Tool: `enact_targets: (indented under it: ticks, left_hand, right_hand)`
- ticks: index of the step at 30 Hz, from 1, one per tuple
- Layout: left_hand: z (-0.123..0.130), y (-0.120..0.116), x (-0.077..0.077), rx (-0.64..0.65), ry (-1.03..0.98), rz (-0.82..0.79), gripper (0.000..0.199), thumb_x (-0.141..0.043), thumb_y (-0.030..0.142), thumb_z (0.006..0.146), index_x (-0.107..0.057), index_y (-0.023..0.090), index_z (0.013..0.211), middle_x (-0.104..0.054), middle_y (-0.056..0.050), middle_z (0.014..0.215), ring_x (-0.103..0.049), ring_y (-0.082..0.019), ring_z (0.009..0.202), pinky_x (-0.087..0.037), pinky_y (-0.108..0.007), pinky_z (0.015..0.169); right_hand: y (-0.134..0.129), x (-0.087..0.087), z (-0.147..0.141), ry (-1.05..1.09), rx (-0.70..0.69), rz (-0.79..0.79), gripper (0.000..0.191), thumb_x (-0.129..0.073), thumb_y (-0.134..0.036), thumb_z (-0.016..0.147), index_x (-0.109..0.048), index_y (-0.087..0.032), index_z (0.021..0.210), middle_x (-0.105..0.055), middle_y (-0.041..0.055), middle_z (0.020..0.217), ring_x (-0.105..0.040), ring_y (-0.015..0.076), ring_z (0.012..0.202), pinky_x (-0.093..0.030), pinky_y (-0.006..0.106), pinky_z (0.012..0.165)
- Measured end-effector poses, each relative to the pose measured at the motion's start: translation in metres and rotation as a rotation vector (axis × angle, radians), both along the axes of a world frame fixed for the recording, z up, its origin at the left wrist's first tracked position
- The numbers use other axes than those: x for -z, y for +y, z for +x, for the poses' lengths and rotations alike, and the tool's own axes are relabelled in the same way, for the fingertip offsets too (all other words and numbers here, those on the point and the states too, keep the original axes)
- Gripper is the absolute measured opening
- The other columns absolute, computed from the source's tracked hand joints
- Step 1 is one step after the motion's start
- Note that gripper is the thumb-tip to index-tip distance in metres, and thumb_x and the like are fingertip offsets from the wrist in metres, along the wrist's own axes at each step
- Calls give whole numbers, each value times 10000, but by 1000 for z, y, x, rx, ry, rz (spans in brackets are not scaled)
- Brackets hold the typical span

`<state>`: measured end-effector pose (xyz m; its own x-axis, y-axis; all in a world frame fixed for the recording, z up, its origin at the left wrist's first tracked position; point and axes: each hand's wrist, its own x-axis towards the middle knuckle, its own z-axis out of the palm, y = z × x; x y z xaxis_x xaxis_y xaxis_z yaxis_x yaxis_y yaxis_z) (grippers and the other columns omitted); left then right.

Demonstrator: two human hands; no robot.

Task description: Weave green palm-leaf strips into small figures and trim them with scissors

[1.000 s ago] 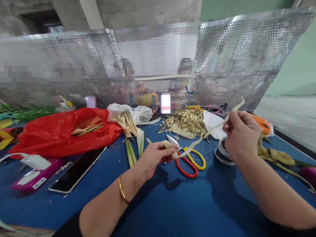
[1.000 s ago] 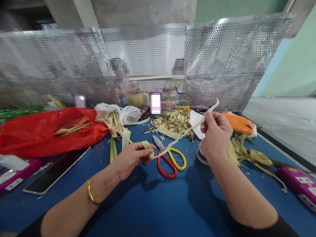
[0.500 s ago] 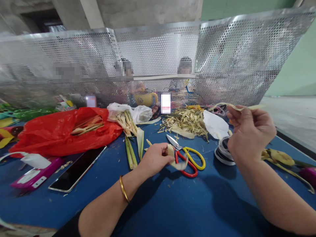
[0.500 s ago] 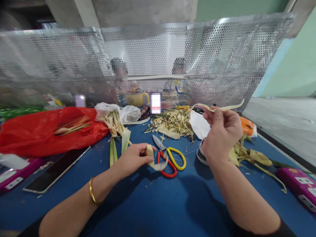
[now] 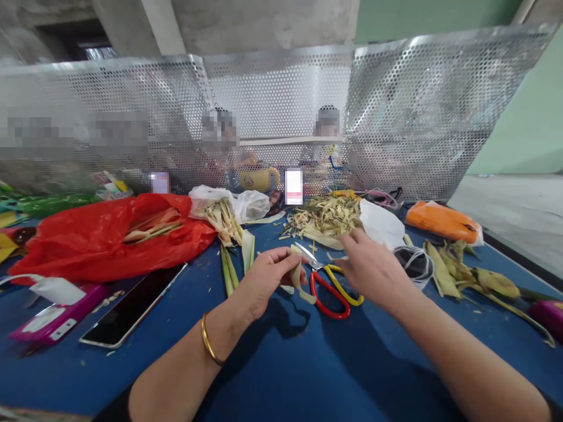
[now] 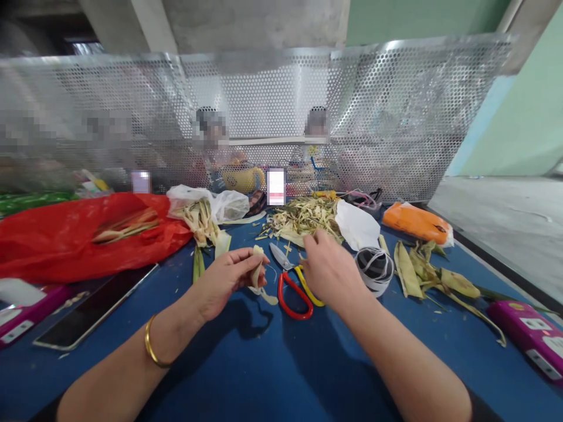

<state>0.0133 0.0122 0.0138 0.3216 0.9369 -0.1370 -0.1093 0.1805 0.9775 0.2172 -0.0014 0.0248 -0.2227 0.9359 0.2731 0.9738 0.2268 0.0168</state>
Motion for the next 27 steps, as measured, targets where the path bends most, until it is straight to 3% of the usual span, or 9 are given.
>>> enact_targets:
  ticks: [3, 7, 12, 15, 17, 19, 21, 24, 27]
  left_hand:
    - [-3, 4, -1, -49, -23, -9, 263, -729, 386, 706, -679, 147, 804, -616, 5, 650, -568, -95, 519, -468, -230, 560]
    - [-3, 7, -1, -76, -41, -3, 287, -766, 358, 669, -692, 150, 853, -599, 24, 655, -508, -50, 460, -429, -197, 509]
    - [4, 15, -8, -55, -15, -8, 291, -750, 349, 683, -658, 141, 864, -569, 34, 630, -488, -47, 439, -424, -190, 475]
    - [8, 26, -17, -46, -6, -5, 257, -727, 347, 708, -609, 139, 805, -530, 45, 604, -495, -54, 447, -429, -187, 466]
    - [9, 37, -24, -46, -2, 12, 243, -722, 331, 713, -568, 147, 752, -521, 45, 601, -499, -59, 455, -424, -184, 455]
    - [11, 48, -28, -66, -7, 28, 236, -716, 312, 716, -540, 155, 725, -503, 60, 587, -455, -44, 424, -445, -195, 471]
    - [13, 58, -27, -80, -10, 51, 235, -719, 301, 711, -534, 158, 728, -497, 70, 582, -415, -30, 402, -457, -202, 488]
    - [14, 70, -19, -73, -6, 68, 249, -733, 313, 696, -550, 158, 764, -537, 63, 625, -374, -16, 386, -427, -194, 469]
    - [11, 79, -7, -34, 6, 49, 276, -758, 331, 669, -574, 151, 771, -582, 46, 675, -325, -2, 374, -349, -184, 427]
  right_hand:
    - [-17, 7, -15, -9, -109, -316, 345, -554, -311, 773, -535, -163, 1084, -622, 123, 955, -630, 276, 807, -426, 331, 643]
    - [-21, 22, -22, -60, -57, -318, 548, -545, -175, 680, -474, -106, 1219, -622, 179, 1001, -641, 286, 819, -407, 318, 619]
    - [-3, 25, -11, 75, -25, -392, 497, -594, -203, 629, -535, -140, 1119, -664, 134, 880, -642, 282, 802, -380, 296, 581]
    - [7, 22, -1, 379, 79, -480, 481, -630, -219, 614, -547, -162, 1084, -648, 78, 771, -632, 245, 721, -380, 286, 541]
    - [10, 18, 3, 706, 131, -584, 454, -626, -210, 628, -549, -161, 1074, -620, 41, 716, -616, 200, 625, -405, 284, 519]
    - [9, 13, 4, 1086, 114, -672, 522, -621, -181, 631, -515, -162, 1143, -608, 12, 711, -617, 171, 579, -452, 286, 528]
    - [7, 9, 4, 1392, 38, -660, 644, -641, -152, 616, -460, -170, 1233, -612, -7, 739, -634, 153, 594, -492, 281, 571]
    - [6, 7, 3, 1577, -66, -576, 647, -717, -178, 606, -497, -168, 1214, -565, -48, 687, -564, 91, 498, -479, 241, 535]
    - [6, 9, 5, 1622, -64, -580, 524, -762, -336, 658, -567, -186, 1121, -504, -74, 639, -425, 37, 398, -475, 242, 507]
